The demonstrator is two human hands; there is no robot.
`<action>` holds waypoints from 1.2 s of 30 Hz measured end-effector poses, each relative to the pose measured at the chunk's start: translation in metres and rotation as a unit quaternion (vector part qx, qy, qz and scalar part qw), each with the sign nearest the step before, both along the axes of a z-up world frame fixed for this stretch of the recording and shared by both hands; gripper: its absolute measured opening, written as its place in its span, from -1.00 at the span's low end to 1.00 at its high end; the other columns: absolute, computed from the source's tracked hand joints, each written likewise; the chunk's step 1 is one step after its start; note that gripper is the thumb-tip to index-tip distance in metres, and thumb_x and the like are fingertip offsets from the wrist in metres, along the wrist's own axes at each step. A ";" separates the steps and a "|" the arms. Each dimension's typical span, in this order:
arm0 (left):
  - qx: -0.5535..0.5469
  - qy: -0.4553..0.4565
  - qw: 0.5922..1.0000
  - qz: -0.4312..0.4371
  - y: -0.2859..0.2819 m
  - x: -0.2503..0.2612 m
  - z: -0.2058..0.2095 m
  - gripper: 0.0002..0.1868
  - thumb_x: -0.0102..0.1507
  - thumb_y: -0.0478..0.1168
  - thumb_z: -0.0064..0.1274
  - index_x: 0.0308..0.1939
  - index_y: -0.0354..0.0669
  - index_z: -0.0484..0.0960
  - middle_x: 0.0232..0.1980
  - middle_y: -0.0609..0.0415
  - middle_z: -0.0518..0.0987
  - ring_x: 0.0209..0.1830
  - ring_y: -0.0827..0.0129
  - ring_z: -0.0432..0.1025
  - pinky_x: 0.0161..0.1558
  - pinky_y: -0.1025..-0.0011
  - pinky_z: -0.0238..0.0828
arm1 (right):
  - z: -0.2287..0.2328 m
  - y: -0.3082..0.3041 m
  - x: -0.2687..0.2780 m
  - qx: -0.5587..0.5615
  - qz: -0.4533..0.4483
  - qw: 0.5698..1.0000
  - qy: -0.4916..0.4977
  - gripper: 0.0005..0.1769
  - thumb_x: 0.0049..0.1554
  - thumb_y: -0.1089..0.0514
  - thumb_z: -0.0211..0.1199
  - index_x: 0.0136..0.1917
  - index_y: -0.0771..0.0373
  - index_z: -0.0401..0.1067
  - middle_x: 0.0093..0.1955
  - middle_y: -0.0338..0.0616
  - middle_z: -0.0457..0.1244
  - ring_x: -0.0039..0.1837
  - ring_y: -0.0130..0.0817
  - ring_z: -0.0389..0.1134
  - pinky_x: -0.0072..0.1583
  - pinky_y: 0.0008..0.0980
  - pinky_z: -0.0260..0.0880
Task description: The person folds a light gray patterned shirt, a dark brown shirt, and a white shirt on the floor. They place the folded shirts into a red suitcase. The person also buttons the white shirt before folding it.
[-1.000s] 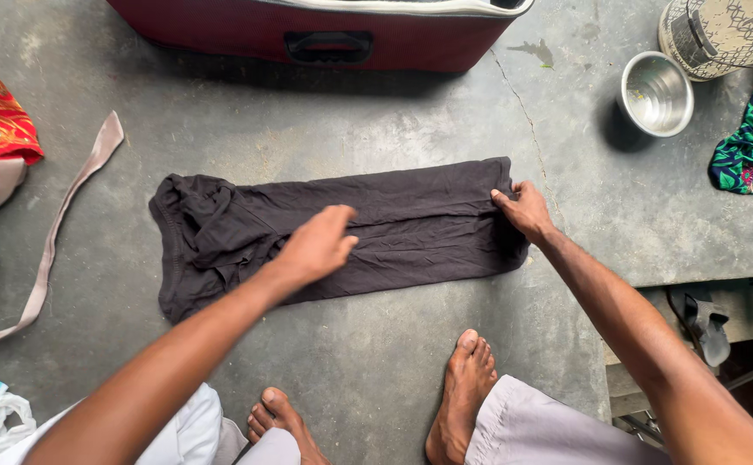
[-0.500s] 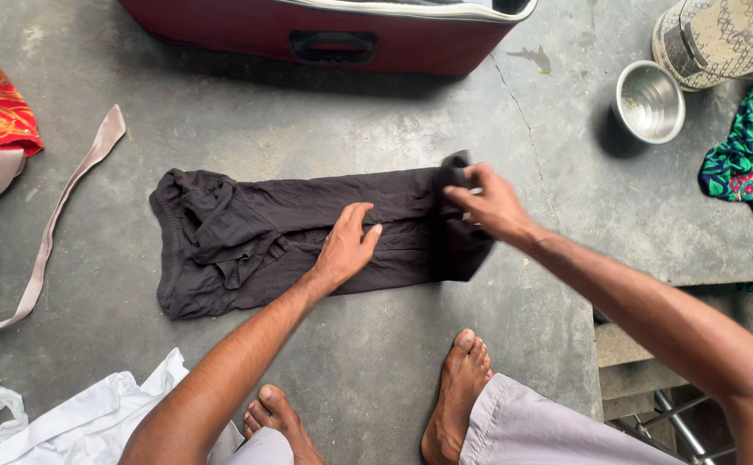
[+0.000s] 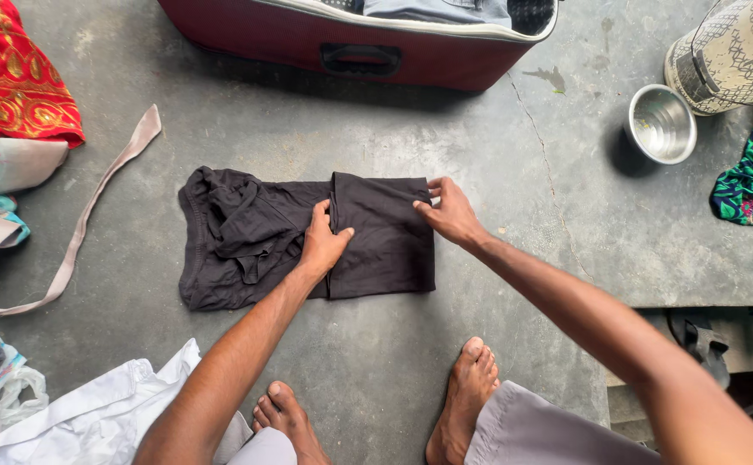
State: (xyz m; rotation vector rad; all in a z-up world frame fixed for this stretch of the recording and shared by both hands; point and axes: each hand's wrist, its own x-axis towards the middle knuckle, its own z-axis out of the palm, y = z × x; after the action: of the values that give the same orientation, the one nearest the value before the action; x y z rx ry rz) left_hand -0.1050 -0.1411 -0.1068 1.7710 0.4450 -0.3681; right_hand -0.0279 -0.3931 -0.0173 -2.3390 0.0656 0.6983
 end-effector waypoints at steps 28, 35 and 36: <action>0.224 -0.235 0.926 -0.194 -0.007 -0.014 0.060 -0.47 0.28 -0.38 0.01 0.34 -0.29 0.34 0.26 -0.21 0.34 0.25 -0.06 0.34 0.24 0.13 0.37 | -0.100 -0.027 0.013 -0.027 -0.079 0.996 -0.033 -0.28 0.19 -0.20 0.24 0.35 0.43 0.32 0.15 0.26 0.37 0.19 -0.02 0.44 0.22 -0.15 0.45; 0.182 -0.299 0.919 -0.181 -0.008 -0.022 0.055 -0.49 0.28 -0.38 -0.02 0.33 -0.34 0.35 0.29 -0.21 0.39 0.25 -0.08 0.35 0.22 0.10 0.35 | -0.040 -0.053 0.037 -0.031 -0.082 0.991 -0.105 -0.40 0.27 -0.13 0.15 0.32 0.42 0.29 0.09 0.33 0.38 0.11 0.04 0.47 0.17 -0.13 0.46; 0.169 -0.313 0.919 -0.169 -0.009 -0.020 0.051 -0.50 0.28 -0.37 -0.01 0.32 -0.34 0.37 0.28 -0.23 0.40 0.25 -0.08 0.36 0.20 0.11 0.37 | -0.023 -0.050 0.039 -0.022 -0.076 0.991 -0.106 -0.40 0.27 -0.13 0.15 0.33 0.41 0.28 0.08 0.30 0.38 0.10 0.01 0.48 0.14 -0.14 0.49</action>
State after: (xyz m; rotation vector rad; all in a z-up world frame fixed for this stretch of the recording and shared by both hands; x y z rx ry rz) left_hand -0.1254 -0.1503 -0.0554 2.1838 -0.2789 0.0620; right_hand 0.0108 -0.4432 -0.0402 -2.4065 0.1642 0.3743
